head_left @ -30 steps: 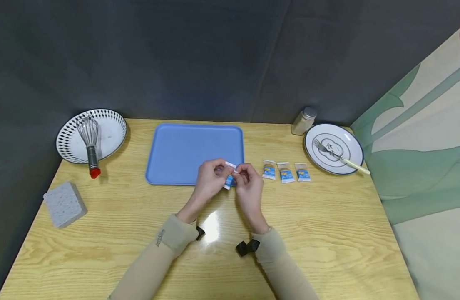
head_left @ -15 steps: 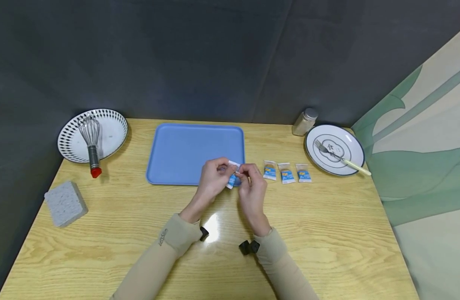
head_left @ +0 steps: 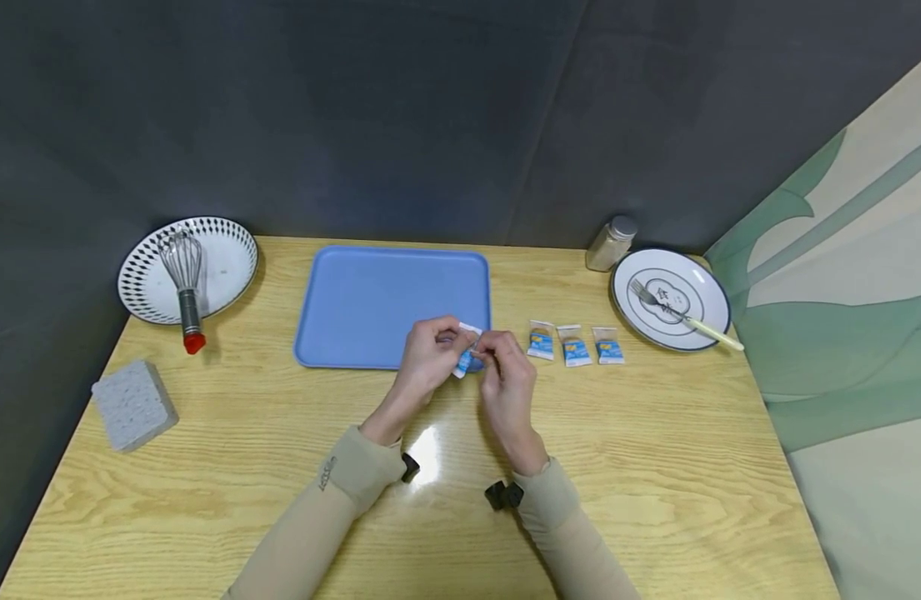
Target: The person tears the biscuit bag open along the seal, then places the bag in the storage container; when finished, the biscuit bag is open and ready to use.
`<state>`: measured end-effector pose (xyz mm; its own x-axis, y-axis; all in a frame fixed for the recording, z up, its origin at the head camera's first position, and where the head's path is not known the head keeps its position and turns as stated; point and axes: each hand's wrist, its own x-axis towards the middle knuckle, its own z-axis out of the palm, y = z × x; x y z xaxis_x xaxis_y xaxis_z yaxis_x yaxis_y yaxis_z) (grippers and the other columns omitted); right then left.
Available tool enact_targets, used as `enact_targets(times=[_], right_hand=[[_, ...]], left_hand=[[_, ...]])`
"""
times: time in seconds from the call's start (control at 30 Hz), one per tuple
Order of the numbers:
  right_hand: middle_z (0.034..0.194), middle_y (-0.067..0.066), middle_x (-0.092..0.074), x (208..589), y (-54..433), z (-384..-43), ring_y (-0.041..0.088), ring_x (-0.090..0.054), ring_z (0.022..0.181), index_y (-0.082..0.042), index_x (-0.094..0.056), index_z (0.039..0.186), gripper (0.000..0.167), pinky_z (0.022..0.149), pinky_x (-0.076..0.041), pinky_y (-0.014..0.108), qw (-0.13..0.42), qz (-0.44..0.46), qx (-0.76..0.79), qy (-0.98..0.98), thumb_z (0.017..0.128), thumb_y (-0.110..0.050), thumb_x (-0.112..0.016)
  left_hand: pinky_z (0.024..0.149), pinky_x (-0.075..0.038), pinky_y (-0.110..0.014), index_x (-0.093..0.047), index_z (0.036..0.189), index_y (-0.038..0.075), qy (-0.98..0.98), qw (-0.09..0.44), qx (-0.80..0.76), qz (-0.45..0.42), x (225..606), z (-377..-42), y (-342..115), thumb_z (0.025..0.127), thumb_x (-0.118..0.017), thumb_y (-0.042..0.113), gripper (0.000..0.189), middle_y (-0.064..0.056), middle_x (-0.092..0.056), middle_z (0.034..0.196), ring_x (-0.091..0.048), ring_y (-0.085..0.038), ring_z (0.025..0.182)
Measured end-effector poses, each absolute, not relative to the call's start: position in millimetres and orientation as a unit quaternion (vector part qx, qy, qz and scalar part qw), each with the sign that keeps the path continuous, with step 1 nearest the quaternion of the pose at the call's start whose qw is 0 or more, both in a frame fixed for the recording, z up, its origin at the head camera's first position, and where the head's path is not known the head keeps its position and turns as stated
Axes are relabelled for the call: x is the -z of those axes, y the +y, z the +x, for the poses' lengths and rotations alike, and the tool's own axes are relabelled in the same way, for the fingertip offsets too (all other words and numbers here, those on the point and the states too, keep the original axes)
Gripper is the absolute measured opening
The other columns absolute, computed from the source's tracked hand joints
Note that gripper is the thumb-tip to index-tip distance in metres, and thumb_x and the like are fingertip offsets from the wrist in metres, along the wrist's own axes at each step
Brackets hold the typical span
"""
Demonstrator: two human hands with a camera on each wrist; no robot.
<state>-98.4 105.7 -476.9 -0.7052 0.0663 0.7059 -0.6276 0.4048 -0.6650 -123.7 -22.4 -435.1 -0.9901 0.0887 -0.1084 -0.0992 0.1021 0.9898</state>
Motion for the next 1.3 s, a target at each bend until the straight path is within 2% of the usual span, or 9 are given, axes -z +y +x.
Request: enact_targets(times=[0.23,0.5,0.67,0.73,0.83,0.93,1.0,1.17,1.3], right_hand=[[0.087,0.014,-0.066,478,109,-99,0.028,-0.068,0.082,0.002,-0.065,0.086,0.028,0.078,-0.057,0.026,0.352,0.200,-0.492,-0.771,0.085,0.030,-0.067],[0.089,0.015,-0.067,480,112,-100,0.033,-0.068,0.081,0.003,-0.065,0.087,0.025,0.083,-0.059,0.026,0.360,0.225,-0.480,-0.768,0.085,0.027,-0.068],[0.088,0.016,-0.067,479,112,-99,0.031,-0.067,0.082,0.003,-0.064,0.086,0.026,0.081,-0.058,0.027,0.353,0.221,-0.485,-0.769,0.086,0.030,-0.067],[0.090,0.014,-0.066,477,111,-97,0.029,-0.068,0.084,0.004,-0.064,0.088,0.024,0.080,-0.057,0.025,0.326,0.197,-0.504,-0.775,0.088,0.028,-0.067],[0.093,0.014,-0.068,472,108,-95,0.023,-0.068,0.084,0.005,-0.066,0.095,0.013,0.077,-0.056,0.021,0.249,0.125,-0.565,-0.777,0.093,0.018,-0.071],[0.098,0.019,-0.068,467,106,-96,0.015,-0.068,0.086,0.010,-0.065,0.104,0.012,0.076,-0.058,0.020,0.161,0.056,-0.650,-0.740,0.096,0.012,-0.073],[0.099,0.018,-0.069,465,106,-98,0.011,-0.069,0.085,0.013,-0.064,0.108,0.015,0.076,-0.060,0.022,0.120,0.024,-0.698,-0.705,0.096,0.014,-0.072],[0.094,0.007,-0.069,461,106,-100,0.010,-0.069,0.081,0.018,-0.063,0.108,0.015,0.076,-0.061,0.023,0.063,-0.011,-0.751,-0.658,0.095,0.017,-0.070],[0.091,0.006,-0.068,460,105,-100,0.010,-0.068,0.077,0.018,-0.063,0.104,0.009,0.074,-0.060,0.024,0.044,-0.021,-0.768,-0.639,0.096,0.018,-0.067]], left_hand=[[0.060,-0.052,-0.019,-0.075,0.094,-0.006,0.737,0.085,-0.670,-0.006,435,-125,-20,0.100,-0.071,0.000,0.009,-0.014,-0.076,0.090,-0.067,-0.012,0.075],[0.057,-0.051,-0.019,-0.074,0.093,-0.006,0.732,0.092,-0.675,-0.009,436,-124,-20,0.101,-0.070,0.000,0.011,-0.014,-0.075,0.088,-0.065,-0.012,0.071],[0.057,-0.049,-0.020,-0.074,0.093,-0.006,0.732,0.083,-0.676,0.001,436,-123,-21,0.102,-0.069,0.000,0.012,-0.014,-0.074,0.087,-0.064,-0.012,0.070],[0.059,-0.049,-0.021,-0.074,0.095,-0.007,0.730,0.077,-0.679,0.006,437,-124,-23,0.103,-0.069,0.002,0.013,-0.017,-0.075,0.091,-0.065,-0.013,0.073],[0.067,-0.052,-0.024,-0.075,0.101,-0.010,0.723,0.072,-0.687,0.013,442,-125,-28,0.105,-0.069,0.006,0.017,-0.022,-0.075,0.101,-0.070,-0.019,0.085],[0.074,-0.055,-0.026,-0.075,0.108,-0.009,0.708,0.073,-0.703,0.013,444,-126,-35,0.107,-0.068,0.010,0.020,-0.022,-0.075,0.108,-0.072,-0.024,0.095],[0.079,-0.056,-0.027,-0.075,0.110,-0.008,0.699,0.072,-0.712,0.011,444,-126,-37,0.107,-0.068,0.009,0.019,-0.018,-0.075,0.108,-0.071,-0.026,0.099],[0.090,-0.058,-0.033,-0.076,0.109,-0.006,0.706,0.072,-0.704,0.022,444,-127,-41,0.107,-0.068,0.009,0.018,-0.017,-0.074,0.111,-0.070,-0.028,0.107],[0.097,-0.057,-0.041,-0.075,0.117,-0.005,0.710,0.096,-0.696,0.043,447,-127,-47,0.109,-0.066,0.013,0.021,-0.017,-0.072,0.119,-0.068,-0.030,0.114]])
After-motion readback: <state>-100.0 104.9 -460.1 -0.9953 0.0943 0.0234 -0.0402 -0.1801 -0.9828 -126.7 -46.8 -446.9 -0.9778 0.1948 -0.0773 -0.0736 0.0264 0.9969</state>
